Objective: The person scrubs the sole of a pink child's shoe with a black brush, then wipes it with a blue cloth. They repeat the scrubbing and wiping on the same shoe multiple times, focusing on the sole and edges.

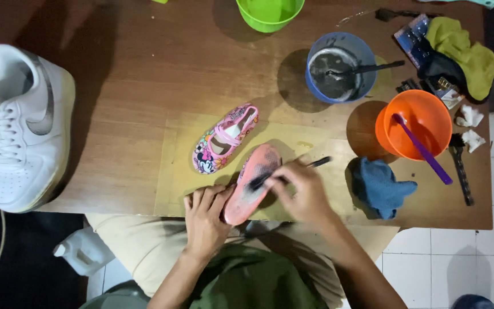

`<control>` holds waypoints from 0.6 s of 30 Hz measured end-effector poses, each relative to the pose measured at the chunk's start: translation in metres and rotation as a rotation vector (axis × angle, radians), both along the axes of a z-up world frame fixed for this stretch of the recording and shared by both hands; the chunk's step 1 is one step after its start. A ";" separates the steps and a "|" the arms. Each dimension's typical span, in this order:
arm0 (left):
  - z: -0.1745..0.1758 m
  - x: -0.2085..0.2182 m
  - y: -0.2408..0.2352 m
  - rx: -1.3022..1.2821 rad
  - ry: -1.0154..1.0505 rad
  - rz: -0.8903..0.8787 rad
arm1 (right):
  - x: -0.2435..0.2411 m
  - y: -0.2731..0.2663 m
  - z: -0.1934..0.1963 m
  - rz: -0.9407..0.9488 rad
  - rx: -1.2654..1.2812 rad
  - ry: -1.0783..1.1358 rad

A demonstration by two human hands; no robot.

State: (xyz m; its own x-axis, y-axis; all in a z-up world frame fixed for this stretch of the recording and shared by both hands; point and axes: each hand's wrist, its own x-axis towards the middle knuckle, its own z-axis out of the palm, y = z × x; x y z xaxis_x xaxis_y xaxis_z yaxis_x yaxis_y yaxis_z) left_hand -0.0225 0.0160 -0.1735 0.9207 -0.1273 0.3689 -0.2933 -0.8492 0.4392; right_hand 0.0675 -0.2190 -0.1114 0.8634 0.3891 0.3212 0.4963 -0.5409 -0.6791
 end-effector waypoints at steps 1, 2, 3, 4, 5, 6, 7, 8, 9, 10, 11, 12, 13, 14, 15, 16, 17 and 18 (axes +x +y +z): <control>-0.003 0.000 0.002 -0.017 0.013 0.008 | -0.001 0.004 -0.006 0.032 -0.048 -0.004; -0.006 -0.001 0.004 -0.034 0.025 0.015 | -0.002 0.008 -0.011 0.063 -0.095 -0.008; -0.004 -0.005 0.003 -0.034 0.032 0.015 | 0.003 0.002 -0.011 0.063 -0.095 -0.001; -0.002 -0.011 0.003 -0.049 0.058 0.009 | 0.007 -0.003 -0.011 0.010 -0.108 -0.056; 0.000 -0.006 0.002 -0.064 0.063 0.007 | 0.020 -0.008 -0.010 -0.038 -0.120 -0.133; -0.003 -0.004 0.002 -0.063 0.048 0.012 | 0.014 0.000 -0.010 -0.034 -0.118 -0.148; -0.005 -0.007 0.000 -0.063 0.031 0.036 | 0.005 0.008 -0.010 0.036 -0.159 -0.096; -0.008 -0.010 -0.002 -0.063 0.013 0.060 | -0.005 0.015 -0.011 0.107 -0.201 -0.045; -0.008 -0.010 -0.002 -0.061 0.004 0.058 | 0.001 0.009 -0.016 0.104 -0.200 -0.054; -0.008 -0.011 -0.001 -0.046 0.008 0.060 | 0.007 0.002 -0.021 0.043 -0.262 -0.021; -0.009 -0.013 -0.003 -0.035 0.014 0.064 | 0.011 -0.006 -0.026 -0.016 -0.327 0.014; -0.009 -0.010 -0.001 -0.037 0.007 0.063 | 0.016 -0.006 -0.026 -0.019 -0.329 0.007; -0.008 -0.011 -0.001 -0.044 0.021 0.047 | 0.019 -0.008 -0.026 -0.049 -0.276 -0.011; -0.007 -0.010 -0.001 -0.050 0.035 0.031 | 0.023 -0.009 -0.026 -0.079 -0.223 -0.028; -0.007 -0.010 -0.002 -0.051 0.032 0.033 | 0.019 0.001 -0.022 -0.077 -0.223 -0.030; -0.006 -0.009 -0.004 -0.043 -0.007 0.054 | 0.015 0.010 -0.017 0.025 -0.242 -0.025; -0.005 -0.009 -0.005 -0.035 -0.041 0.070 | 0.009 0.020 -0.013 0.123 -0.260 -0.016; -0.004 -0.006 -0.005 -0.034 -0.039 0.067 | 0.022 0.010 -0.015 0.120 -0.259 -0.014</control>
